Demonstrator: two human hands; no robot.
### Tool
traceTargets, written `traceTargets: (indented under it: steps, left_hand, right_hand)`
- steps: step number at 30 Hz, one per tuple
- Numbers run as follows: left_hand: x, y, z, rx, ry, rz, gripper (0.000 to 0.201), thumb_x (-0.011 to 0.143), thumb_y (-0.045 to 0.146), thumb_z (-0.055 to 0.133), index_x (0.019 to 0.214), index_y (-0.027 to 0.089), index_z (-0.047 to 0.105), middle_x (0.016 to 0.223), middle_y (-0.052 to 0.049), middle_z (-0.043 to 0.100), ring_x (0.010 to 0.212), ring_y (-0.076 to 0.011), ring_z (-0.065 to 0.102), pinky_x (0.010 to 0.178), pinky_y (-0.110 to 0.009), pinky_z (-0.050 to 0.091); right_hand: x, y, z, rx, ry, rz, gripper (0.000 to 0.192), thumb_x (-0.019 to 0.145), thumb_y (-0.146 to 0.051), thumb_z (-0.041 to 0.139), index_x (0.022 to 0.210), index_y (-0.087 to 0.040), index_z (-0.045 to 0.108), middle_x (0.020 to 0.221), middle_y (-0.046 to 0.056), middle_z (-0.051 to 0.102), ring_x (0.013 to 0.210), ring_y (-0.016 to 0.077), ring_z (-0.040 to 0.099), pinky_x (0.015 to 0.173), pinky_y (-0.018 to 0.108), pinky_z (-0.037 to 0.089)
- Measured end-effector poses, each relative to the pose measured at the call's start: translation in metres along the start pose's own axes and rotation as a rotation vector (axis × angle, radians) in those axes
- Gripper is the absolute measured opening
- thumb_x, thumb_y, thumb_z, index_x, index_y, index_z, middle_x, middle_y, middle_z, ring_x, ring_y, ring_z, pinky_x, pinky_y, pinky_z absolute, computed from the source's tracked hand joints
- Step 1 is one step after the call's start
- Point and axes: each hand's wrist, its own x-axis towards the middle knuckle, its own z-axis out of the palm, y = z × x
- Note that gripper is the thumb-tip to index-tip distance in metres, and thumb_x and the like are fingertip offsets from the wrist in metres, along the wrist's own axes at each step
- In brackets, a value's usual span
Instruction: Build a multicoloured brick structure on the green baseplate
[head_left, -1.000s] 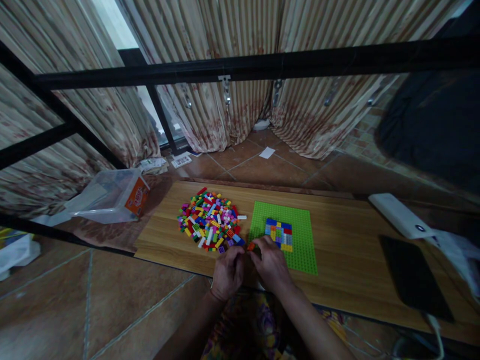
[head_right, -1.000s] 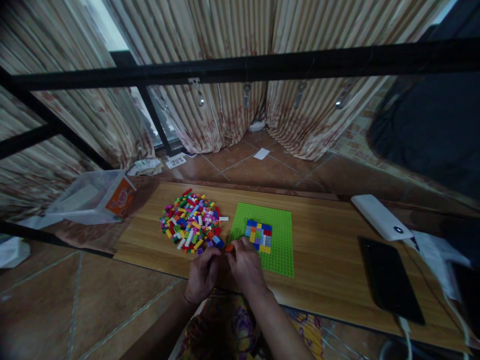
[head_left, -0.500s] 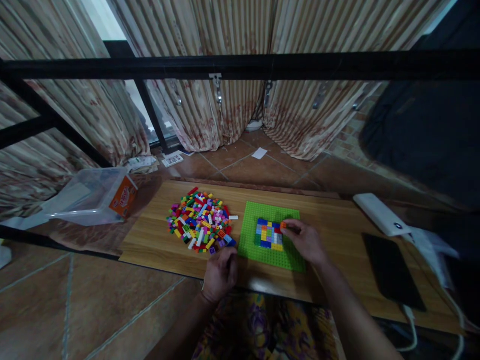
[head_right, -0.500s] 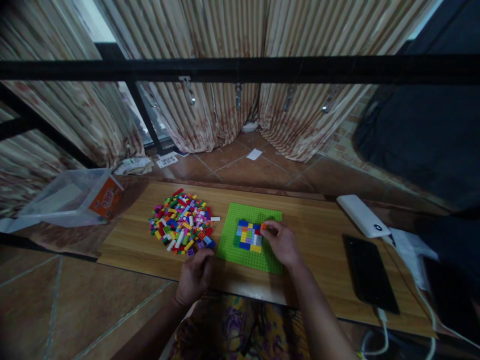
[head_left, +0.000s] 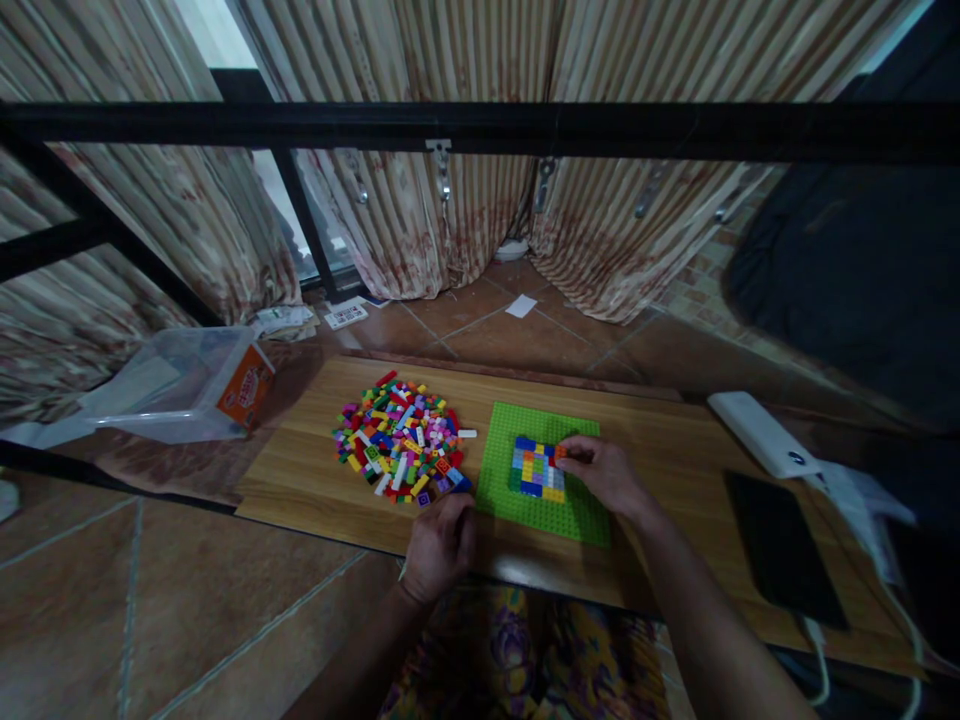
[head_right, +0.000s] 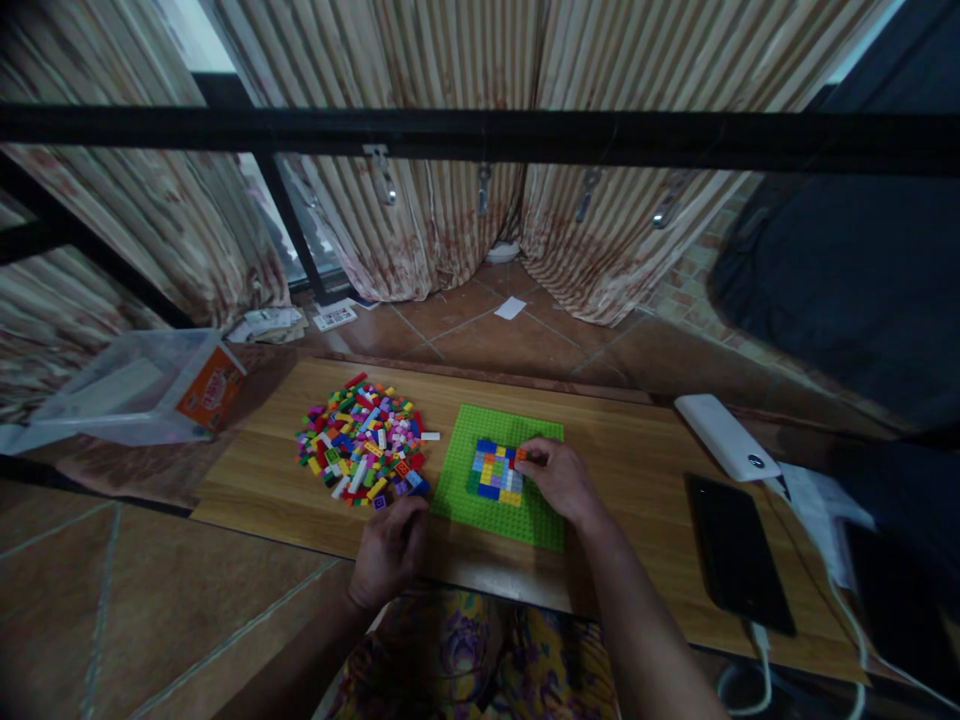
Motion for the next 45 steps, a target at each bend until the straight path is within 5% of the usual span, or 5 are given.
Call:
traceTargets:
  steps: [15, 27, 35, 38, 45]
  left_hand:
    - [-0.001, -0.001, 0.000, 0.038, -0.035, -0.023, 0.012, 0.086, 0.014, 0.046, 0.092, 0.019, 0.055, 0.077, -0.003, 0.064, 0.071, -0.0158, 0.063, 0.063, -0.025, 0.047]
    - [0.000, -0.001, 0.001, 0.067, -0.056, -0.023, 0.012, 0.088, 0.016, 0.045, 0.093, 0.019, 0.055, 0.078, -0.004, 0.064, 0.073, -0.0164, 0.063, 0.064, -0.026, 0.048]
    - [0.000, 0.000, 0.002, 0.048, -0.066, -0.023, 0.013, 0.086, 0.015, 0.044, 0.093, 0.020, 0.054, 0.081, -0.004, 0.064, 0.076, -0.0164, 0.063, 0.068, -0.027, 0.049]
    - [-0.001, 0.000, 0.003, 0.064, -0.061, -0.012, 0.012, 0.086, 0.015, 0.043, 0.090, 0.020, 0.054, 0.076, -0.004, 0.062, 0.073, -0.0161, 0.061, 0.066, -0.026, 0.047]
    - [-0.001, 0.001, 0.004, 0.108, -0.040, 0.022, 0.012, 0.085, 0.014, 0.044, 0.090, 0.020, 0.054, 0.077, -0.004, 0.062, 0.070, -0.0157, 0.060, 0.064, -0.026, 0.046]
  right_hand:
    - [0.016, -0.008, -0.012, -0.041, -0.224, -0.034, 0.017, 0.067, -0.034, 0.066, 0.074, -0.019, 0.071, 0.063, -0.001, 0.065, 0.059, 0.0137, 0.057, 0.058, 0.026, 0.041]
    - [0.011, -0.008, -0.011, -0.123, -0.178, -0.055, 0.018, 0.071, -0.034, 0.063, 0.079, -0.021, 0.073, 0.070, 0.000, 0.069, 0.066, 0.0164, 0.061, 0.064, 0.028, 0.043]
    - [0.003, 0.004, -0.011, 0.004, -0.039, 0.034, 0.046, 0.075, -0.051, 0.060, 0.105, -0.018, 0.069, 0.079, 0.003, 0.070, 0.071, 0.0182, 0.063, 0.066, 0.030, 0.047]
    - [0.004, 0.002, -0.006, -0.035, 0.011, 0.055, 0.043, 0.082, -0.054, 0.049, 0.093, -0.018, 0.071, 0.080, 0.005, 0.072, 0.073, 0.0192, 0.064, 0.067, 0.031, 0.048]
    - [-0.001, 0.003, 0.008, -0.129, 0.097, 0.033, 0.039, 0.080, -0.057, 0.054, 0.083, -0.023, 0.072, 0.080, 0.004, 0.074, 0.076, 0.0213, 0.067, 0.069, 0.032, 0.047]
